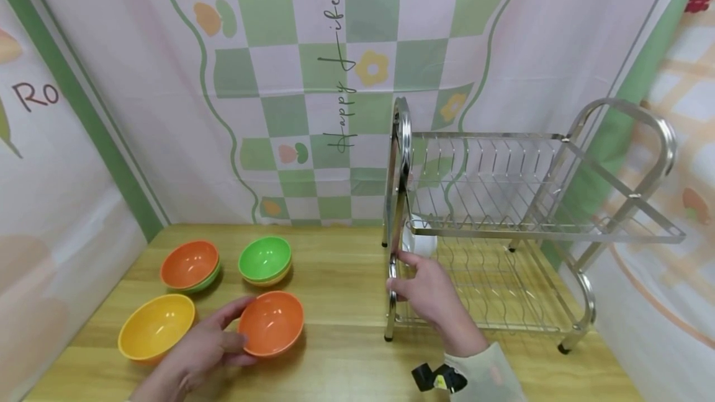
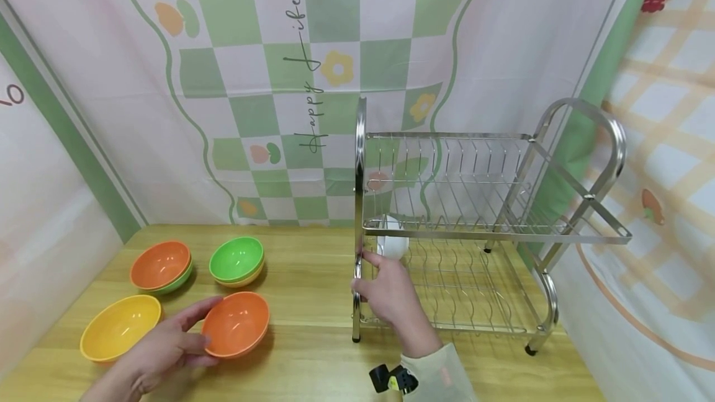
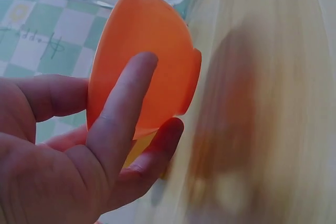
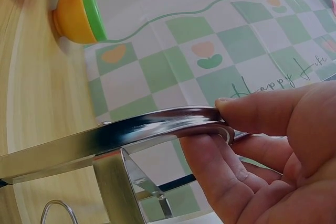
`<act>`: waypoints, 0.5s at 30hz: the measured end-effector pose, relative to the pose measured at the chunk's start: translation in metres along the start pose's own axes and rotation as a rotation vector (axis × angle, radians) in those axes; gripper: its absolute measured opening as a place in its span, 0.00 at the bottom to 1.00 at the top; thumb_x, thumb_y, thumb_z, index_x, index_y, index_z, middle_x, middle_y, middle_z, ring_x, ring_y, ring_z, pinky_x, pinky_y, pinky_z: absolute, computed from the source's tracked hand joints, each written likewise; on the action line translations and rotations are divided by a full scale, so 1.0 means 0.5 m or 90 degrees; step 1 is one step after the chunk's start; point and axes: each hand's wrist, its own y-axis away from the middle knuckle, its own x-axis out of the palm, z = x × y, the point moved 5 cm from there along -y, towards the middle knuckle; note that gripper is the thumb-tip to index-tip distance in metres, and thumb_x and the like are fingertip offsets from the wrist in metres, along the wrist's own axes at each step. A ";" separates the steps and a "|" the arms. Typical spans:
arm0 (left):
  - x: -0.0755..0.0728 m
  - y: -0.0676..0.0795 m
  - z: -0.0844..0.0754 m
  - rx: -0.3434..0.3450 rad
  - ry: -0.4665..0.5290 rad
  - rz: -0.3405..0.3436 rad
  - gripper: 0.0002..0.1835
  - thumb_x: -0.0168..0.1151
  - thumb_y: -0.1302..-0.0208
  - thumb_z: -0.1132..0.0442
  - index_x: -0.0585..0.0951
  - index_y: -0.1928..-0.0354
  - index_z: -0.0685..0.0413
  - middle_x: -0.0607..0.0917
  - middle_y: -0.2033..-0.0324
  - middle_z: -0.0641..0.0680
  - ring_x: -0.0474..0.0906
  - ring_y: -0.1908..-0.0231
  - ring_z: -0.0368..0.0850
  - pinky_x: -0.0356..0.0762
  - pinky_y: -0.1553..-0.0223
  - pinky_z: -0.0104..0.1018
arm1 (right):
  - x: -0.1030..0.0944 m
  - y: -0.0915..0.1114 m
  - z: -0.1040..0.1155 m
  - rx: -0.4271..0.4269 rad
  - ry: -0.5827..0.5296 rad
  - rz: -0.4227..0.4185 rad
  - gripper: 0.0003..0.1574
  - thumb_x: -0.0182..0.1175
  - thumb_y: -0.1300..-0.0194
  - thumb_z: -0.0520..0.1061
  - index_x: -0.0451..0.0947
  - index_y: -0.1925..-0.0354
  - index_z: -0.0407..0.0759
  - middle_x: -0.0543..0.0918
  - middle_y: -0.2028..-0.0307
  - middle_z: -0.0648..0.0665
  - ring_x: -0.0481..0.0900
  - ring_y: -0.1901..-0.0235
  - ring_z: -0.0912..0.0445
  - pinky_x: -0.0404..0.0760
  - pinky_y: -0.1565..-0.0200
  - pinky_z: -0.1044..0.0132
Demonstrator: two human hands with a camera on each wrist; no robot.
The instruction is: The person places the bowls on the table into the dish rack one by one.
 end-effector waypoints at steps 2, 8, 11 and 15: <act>0.008 0.003 -0.005 0.004 0.007 0.013 0.46 0.55 0.44 0.83 0.52 0.22 0.60 0.41 0.26 0.69 0.80 0.56 0.63 0.83 0.55 0.57 | -0.001 0.001 0.001 0.000 0.000 -0.002 0.41 0.70 0.42 0.37 0.71 0.30 0.46 0.71 0.36 0.30 0.85 0.73 0.51 0.80 0.78 0.55; 0.031 0.010 -0.019 0.003 0.024 0.030 0.47 0.57 0.45 0.82 0.54 0.22 0.58 0.39 0.25 0.68 0.81 0.57 0.63 0.83 0.55 0.56 | -0.002 0.005 0.004 -0.008 0.007 -0.008 0.41 0.69 0.41 0.37 0.71 0.31 0.45 0.71 0.36 0.29 0.85 0.74 0.51 0.83 0.70 0.51; 0.045 0.012 -0.027 0.009 0.032 0.039 0.47 0.58 0.45 0.82 0.54 0.22 0.57 0.40 0.25 0.67 0.81 0.57 0.63 0.83 0.56 0.56 | -0.001 0.005 0.004 -0.007 0.005 -0.007 0.41 0.69 0.41 0.37 0.71 0.30 0.46 0.70 0.36 0.29 0.85 0.74 0.51 0.83 0.71 0.50; 0.060 0.014 -0.037 0.009 0.041 0.039 0.47 0.59 0.45 0.82 0.55 0.23 0.56 0.41 0.25 0.66 0.81 0.56 0.63 0.83 0.55 0.56 | 0.001 0.004 0.003 -0.002 -0.001 -0.004 0.41 0.69 0.41 0.36 0.70 0.30 0.45 0.70 0.35 0.29 0.85 0.73 0.51 0.83 0.71 0.50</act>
